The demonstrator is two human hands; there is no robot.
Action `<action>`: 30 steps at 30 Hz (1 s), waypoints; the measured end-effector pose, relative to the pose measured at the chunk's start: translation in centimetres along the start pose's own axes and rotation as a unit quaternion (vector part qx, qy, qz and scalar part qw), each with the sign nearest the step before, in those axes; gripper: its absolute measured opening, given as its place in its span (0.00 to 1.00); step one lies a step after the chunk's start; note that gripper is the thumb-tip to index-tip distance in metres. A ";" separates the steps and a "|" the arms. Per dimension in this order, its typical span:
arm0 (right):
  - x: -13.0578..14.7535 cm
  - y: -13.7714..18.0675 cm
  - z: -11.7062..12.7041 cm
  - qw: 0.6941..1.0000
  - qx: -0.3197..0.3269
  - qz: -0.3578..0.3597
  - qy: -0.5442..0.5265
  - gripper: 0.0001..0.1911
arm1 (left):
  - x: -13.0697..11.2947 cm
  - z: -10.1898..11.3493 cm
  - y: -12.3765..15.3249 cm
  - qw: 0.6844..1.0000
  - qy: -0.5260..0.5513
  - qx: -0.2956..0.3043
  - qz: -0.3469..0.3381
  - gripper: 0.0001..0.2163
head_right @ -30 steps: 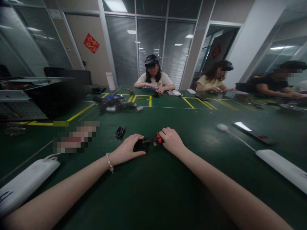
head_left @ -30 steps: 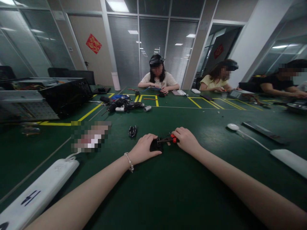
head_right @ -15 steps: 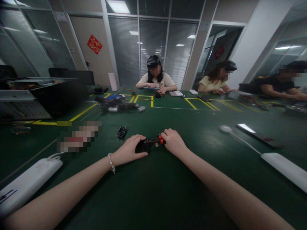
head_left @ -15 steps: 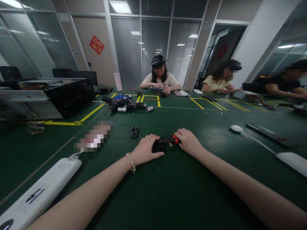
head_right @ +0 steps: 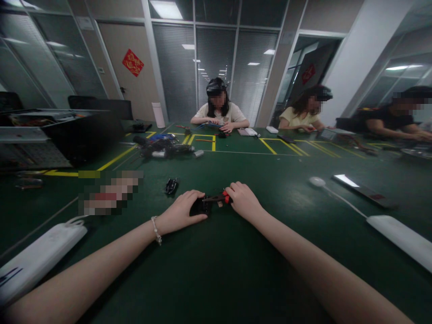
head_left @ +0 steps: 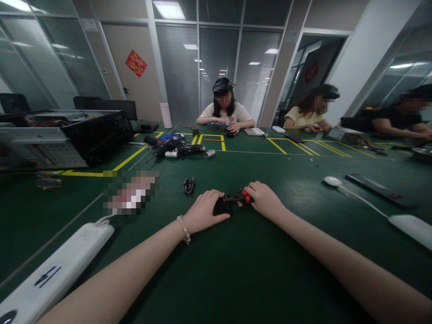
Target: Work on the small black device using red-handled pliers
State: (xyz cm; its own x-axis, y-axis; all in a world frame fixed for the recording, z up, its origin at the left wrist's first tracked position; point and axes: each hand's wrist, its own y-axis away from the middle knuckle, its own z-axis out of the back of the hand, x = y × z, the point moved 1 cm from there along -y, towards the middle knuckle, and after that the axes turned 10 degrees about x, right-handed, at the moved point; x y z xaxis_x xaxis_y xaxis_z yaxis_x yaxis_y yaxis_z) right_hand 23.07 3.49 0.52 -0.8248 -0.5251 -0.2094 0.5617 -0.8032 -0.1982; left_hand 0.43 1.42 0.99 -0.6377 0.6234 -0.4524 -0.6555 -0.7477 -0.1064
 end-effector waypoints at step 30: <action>0.0 -0.1 0.1 1.000 0.002 0.007 0.003 0.17 | 0.1 -0.2 0.0 1.000 -0.025 -0.008 -0.011 0.24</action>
State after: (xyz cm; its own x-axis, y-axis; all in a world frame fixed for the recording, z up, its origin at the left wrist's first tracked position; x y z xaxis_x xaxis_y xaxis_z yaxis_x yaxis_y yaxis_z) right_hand 23.01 3.49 0.59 -0.8160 -0.5354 -0.2180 0.5737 -0.7962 -0.1920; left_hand 0.48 1.45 0.79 -0.6419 0.6506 -0.4057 -0.6640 -0.7363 -0.1302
